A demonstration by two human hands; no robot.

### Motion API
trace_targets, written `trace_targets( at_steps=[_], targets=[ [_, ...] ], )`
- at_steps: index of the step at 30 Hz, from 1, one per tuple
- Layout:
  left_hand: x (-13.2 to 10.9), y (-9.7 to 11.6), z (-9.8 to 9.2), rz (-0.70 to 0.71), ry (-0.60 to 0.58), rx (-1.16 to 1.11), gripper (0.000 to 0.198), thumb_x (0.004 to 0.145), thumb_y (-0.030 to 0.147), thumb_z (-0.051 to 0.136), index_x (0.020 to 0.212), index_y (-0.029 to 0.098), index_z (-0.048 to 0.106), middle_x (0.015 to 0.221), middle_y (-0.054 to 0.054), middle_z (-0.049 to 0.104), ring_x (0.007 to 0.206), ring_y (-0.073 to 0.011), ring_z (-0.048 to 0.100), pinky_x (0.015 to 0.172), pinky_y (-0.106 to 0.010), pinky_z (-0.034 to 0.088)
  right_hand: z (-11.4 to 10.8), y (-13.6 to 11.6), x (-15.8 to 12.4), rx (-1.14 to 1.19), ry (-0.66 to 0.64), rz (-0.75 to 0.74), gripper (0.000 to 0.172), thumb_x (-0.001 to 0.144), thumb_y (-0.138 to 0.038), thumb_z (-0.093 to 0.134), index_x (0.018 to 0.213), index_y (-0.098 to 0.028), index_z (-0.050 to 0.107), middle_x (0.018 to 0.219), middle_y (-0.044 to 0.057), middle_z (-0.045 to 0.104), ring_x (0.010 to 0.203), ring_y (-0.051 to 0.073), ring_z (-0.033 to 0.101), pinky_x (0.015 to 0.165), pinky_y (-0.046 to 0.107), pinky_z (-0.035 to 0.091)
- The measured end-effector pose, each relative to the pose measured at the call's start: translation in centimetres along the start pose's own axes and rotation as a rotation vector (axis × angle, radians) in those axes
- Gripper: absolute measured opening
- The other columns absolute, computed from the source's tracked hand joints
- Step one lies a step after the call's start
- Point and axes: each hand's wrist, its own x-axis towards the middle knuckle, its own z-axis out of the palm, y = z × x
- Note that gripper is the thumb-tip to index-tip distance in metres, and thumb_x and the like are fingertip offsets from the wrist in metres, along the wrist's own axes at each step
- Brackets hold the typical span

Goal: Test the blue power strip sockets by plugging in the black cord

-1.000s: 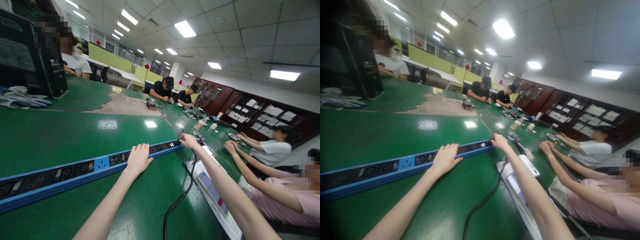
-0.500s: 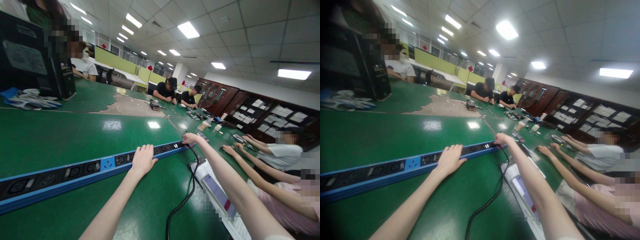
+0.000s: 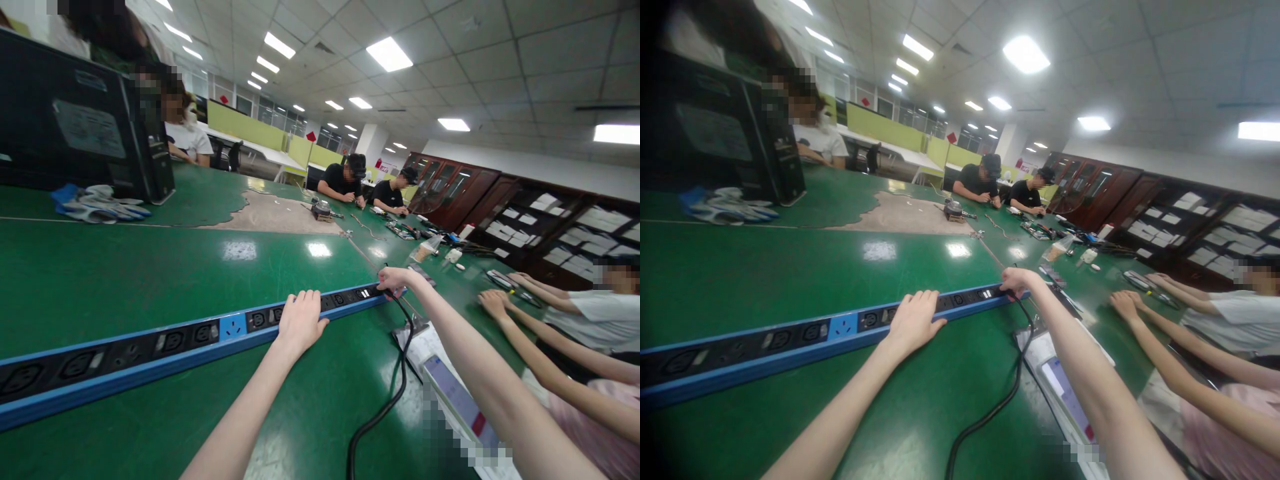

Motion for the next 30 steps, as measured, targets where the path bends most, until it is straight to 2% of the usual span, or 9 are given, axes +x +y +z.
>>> trace_targets(
  at_steps=[2, 5, 7, 11, 14, 16, 19, 24, 30],
  targets=[
    [0.0, 0.1, 0.1, -0.004, 0.009, 0.005, 0.049, 0.085, 0.045, 0.069, 0.121, 0.016, 0.054, 0.112, -0.015, 0.063, 0.107, -0.0317, 0.055, 0.091, -0.042, 0.037, 0.9, 0.4, -0.4, 0.012, 0.055, -0.042, 0.025, 0.088, -0.037, 0.066, 0.099, -0.018, 0.054, 0.071, 0.006, 0.072, 0.059, 0.017, 0.068, 0.054, 0.023, 0.052],
    [0.0, 0.2, 0.2, -0.008, 0.013, 0.021, 0.048, 0.085, 0.047, 0.068, 0.119, 0.016, 0.055, 0.112, -0.014, 0.063, 0.106, -0.0316, 0.055, 0.09, -0.042, 0.037, 4.4, 1.7, -1.7, 0.056, 0.294, -0.125, 0.026, 0.098, -0.04, 0.052, 0.113, -0.019, 0.052, 0.077, 0.006, 0.073, 0.06, 0.016, 0.068, 0.055, 0.022, 0.05],
    [0.0, 0.2, 0.3, -0.005, 0.018, 0.03, 0.047, 0.085, 0.048, 0.068, 0.117, 0.016, 0.056, 0.111, -0.014, 0.063, 0.105, -0.0314, 0.055, 0.09, -0.042, 0.037, 7.3, 2.7, -2.6, 0.047, 0.465, -0.098, 0.033, 0.102, -0.039, 0.042, 0.129, -0.021, 0.046, 0.081, 0.005, 0.073, 0.059, 0.014, 0.068, 0.057, 0.021, 0.049],
    [-0.1, 0.2, 0.4, 0.005, 0.036, 0.041, 0.047, 0.084, 0.049, 0.069, 0.115, 0.016, 0.057, 0.109, -0.014, 0.063, 0.104, -0.0317, 0.056, 0.088, -0.042, 0.038, 10.2, 4.5, -4.2, -0.134, 0.576, -0.147, 0.059, 0.098, -0.033, 0.049, 0.152, -0.029, 0.026, 0.102, 0.005, 0.073, 0.082, 0.02, 0.072, 0.071, 0.026, 0.05],
    [-0.1, 0.2, 0.4, 0.007, 0.046, 0.039, 0.049, 0.083, 0.048, 0.07, 0.116, 0.015, 0.056, 0.11, -0.015, 0.063, 0.105, -0.032, 0.055, 0.089, -0.042, 0.037, 9.2, 4.5, -5.2, -0.3, 0.671, -0.161, 0.059, 0.096, -0.038, 0.053, 0.15, -0.032, 0.033, 0.129, 0.007, 0.065, 0.111, 0.026, 0.065, 0.084, 0.032, 0.05],
    [-0.1, 0.3, 0.3, 0.006, 0.046, 0.038, 0.049, 0.083, 0.048, 0.07, 0.116, 0.016, 0.056, 0.11, -0.014, 0.063, 0.104, -0.0317, 0.056, 0.089, -0.042, 0.037, 8.0, 3.7, -5.4, -0.403, 0.701, -0.168, 0.049, 0.097, -0.039, 0.05, 0.144, -0.031, 0.042, 0.135, 0.008, 0.06, 0.116, 0.027, 0.062, 0.087, 0.035, 0.049],
    [-0.1, 0.3, 0.3, 0.006, 0.041, 0.039, 0.048, 0.083, 0.048, 0.071, 0.115, 0.016, 0.057, 0.11, -0.014, 0.063, 0.104, -0.0312, 0.056, 0.088, -0.041, 0.038, 7.0, 1.7, -5.1, -0.555, 0.659, -0.134, 0.038, 0.097, -0.031, 0.049, 0.134, -0.023, 0.052, 0.125, 0.013, 0.064, 0.109, 0.028, 0.065, 0.087, 0.037, 0.05],
    [-0.1, 0.1, 0.1, 0.002, 0.039, 0.041, 0.049, 0.082, 0.048, 0.073, 0.116, 0.017, 0.056, 0.109, -0.013, 0.063, 0.104, -0.0304, 0.056, 0.087, -0.041, 0.038, 7.4, -0.6, -3.6, -0.646, 0.606, -0.096, 0.03, 0.094, -0.01, 0.042, 0.118, -0.01, 0.061, 0.111, 0.021, 0.067, 0.101, 0.031, 0.068, 0.086, 0.039, 0.05],
    [-0.1, 0.0, 0.1, -0.005, 0.028, 0.043, 0.049, 0.081, 0.048, 0.074, 0.115, 0.018, 0.056, 0.109, -0.011, 0.064, 0.104, -0.0293, 0.056, 0.088, -0.04, 0.039, 4.1, -0.2, -3.2, -0.629, 0.477, -0.207, 0.026, 0.086, -0.016, 0.058, 0.11, -0.017, 0.07, 0.11, 0.016, 0.071, 0.104, 0.029, 0.068, 0.088, 0.035, 0.05]
  ],
)
